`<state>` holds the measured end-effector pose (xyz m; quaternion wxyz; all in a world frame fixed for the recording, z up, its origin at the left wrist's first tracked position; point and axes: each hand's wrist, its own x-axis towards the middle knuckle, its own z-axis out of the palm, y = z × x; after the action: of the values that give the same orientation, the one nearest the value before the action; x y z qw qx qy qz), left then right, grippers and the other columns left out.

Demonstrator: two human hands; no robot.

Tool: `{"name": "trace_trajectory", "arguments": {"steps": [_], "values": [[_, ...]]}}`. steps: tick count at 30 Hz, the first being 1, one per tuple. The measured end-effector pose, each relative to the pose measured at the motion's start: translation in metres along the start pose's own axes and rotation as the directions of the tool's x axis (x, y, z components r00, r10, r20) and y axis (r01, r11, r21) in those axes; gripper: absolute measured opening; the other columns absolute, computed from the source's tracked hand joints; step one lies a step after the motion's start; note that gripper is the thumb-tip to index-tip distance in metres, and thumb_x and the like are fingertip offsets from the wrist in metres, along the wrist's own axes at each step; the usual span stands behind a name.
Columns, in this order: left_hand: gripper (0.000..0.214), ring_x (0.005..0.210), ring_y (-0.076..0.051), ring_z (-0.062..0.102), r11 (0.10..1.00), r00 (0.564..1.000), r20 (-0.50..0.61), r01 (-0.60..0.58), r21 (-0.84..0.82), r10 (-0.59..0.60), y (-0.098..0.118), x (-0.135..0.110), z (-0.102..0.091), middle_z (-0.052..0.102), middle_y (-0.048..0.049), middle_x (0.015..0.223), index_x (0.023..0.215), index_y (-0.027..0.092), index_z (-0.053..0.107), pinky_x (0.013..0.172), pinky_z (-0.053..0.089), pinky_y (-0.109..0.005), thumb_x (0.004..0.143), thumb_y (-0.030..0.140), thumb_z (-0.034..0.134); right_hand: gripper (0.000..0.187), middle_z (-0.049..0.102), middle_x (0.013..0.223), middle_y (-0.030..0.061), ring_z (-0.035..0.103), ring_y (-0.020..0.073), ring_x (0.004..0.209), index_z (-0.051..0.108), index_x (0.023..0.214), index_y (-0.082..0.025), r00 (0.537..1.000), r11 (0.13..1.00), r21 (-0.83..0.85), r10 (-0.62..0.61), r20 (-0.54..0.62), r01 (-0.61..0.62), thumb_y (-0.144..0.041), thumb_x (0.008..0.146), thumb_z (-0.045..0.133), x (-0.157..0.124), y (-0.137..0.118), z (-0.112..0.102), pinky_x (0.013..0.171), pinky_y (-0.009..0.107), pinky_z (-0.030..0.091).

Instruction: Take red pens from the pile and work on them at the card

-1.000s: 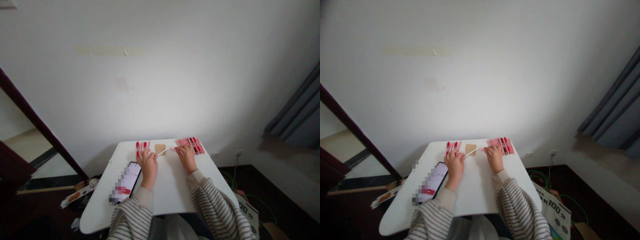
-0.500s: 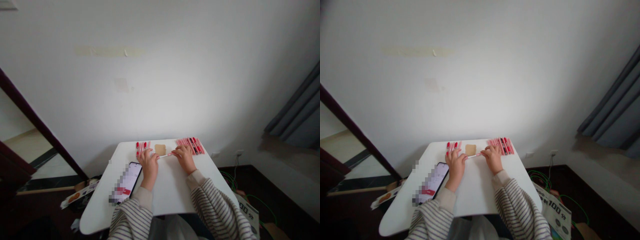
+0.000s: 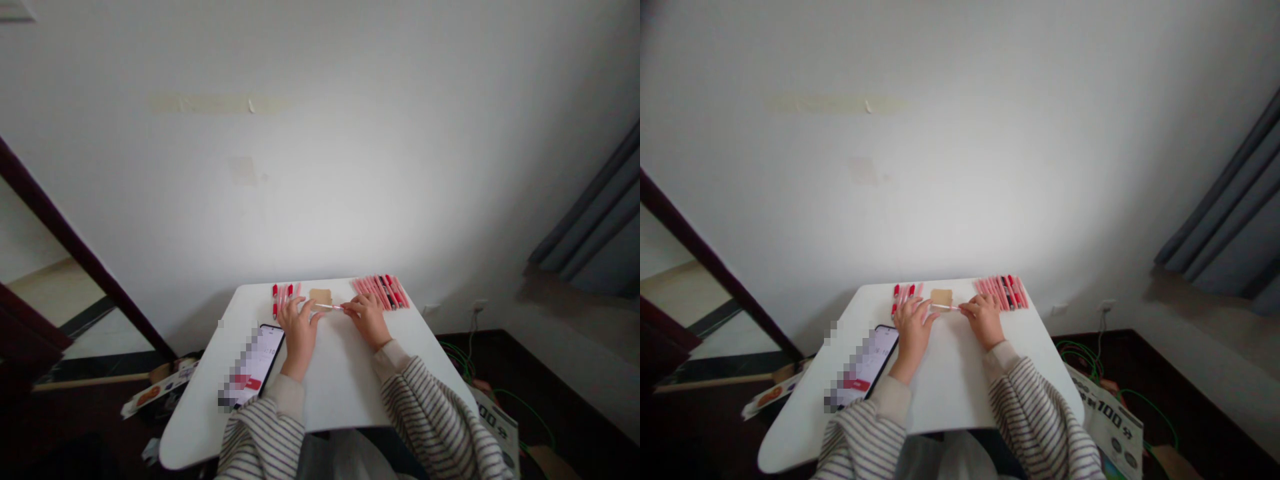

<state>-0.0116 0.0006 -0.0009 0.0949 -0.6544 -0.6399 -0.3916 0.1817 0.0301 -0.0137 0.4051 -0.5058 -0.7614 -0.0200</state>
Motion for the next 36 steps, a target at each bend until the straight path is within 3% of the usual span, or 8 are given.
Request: {"name": "trace_trajectory", "arguments": {"steps": [6, 14, 23, 31, 36], "values": [[0.021, 0.12, -0.031, 0.046, 0.984, 0.995, 0.055, 0.071, 0.162, -0.081, -0.002, -0.002, -0.002, 0.058, -0.0091, 0.121, 0.096, 0.026, 0.07, 0.107, 0.027, -0.058, 0.075, 0.03, 0.07, 0.025, 0.068, 0.086, 0.0061, 0.048, 0.0248, 0.094, 0.075, 0.095, -0.03, 0.993, 0.999, -0.009, 0.051, -0.11, -0.052, -0.038, 0.095, 0.052, 0.0, 0.011, 0.003, 0.091, 0.044, 0.03], [0.018, 0.121, -0.033, 0.042, 0.971, 0.995, 0.07, 0.055, 0.232, -0.073, -0.005, -0.004, 0.001, 0.058, -0.0099, 0.123, 0.093, 0.027, 0.072, 0.107, 0.023, -0.064, 0.077, 0.026, 0.064, 0.023, 0.068, 0.086, 0.005, 0.049, 0.0253, 0.095, 0.075, 0.095, -0.031, 0.993, 0.998, -0.021, 0.054, -0.108, -0.057, -0.038, 0.094, 0.053, -0.001, 0.013, 0.005, 0.094, 0.045, 0.027], [0.024, 0.118, -0.032, 0.046, 0.971, 0.997, 0.05, 0.049, 0.232, -0.062, -0.001, -0.004, 0.004, 0.062, -0.0092, 0.118, 0.087, 0.023, 0.073, 0.107, 0.026, -0.058, 0.085, 0.025, 0.05, 0.019, 0.068, 0.086, 0.0045, 0.049, 0.025, 0.095, 0.075, 0.097, -0.031, 0.995, 0.998, -0.019, 0.062, -0.084, -0.063, -0.036, 0.092, 0.058, -0.001, 0.013, 0.005, 0.096, 0.045, 0.026], [0.015, 0.115, -0.028, 0.05, 0.989, 0.994, -0.015, 0.111, 0.101, -0.11, -0.001, 0.002, 0.0, 0.06, -0.0096, 0.115, 0.084, 0.022, 0.072, 0.102, 0.036, -0.047, 0.082, 0.022, 0.057, 0.013, 0.068, 0.085, 0.002, 0.046, 0.023, 0.098, 0.076, 0.093, -0.033, 0.997, 0.996, -0.054, 0.074, -0.004, -0.074, -0.029, 0.087, 0.066, -0.001, 0.006, -0.002, 0.096, 0.042, 0.024], [0.014, 0.116, -0.028, 0.05, 0.992, 0.993, -0.026, 0.12, 0.047, -0.119, -0.002, 0.003, 0.0, 0.059, -0.0094, 0.114, 0.083, 0.022, 0.071, 0.101, 0.038, -0.046, 0.082, 0.021, 0.058, 0.013, 0.068, 0.087, 0.0017, 0.046, 0.0225, 0.101, 0.076, 0.092, -0.035, 0.998, 0.995, -0.086, 0.057, 0.024, -0.055, -0.029, 0.087, 0.067, -0.001, 0.002, -0.004, 0.096, 0.042, 0.023]]}}
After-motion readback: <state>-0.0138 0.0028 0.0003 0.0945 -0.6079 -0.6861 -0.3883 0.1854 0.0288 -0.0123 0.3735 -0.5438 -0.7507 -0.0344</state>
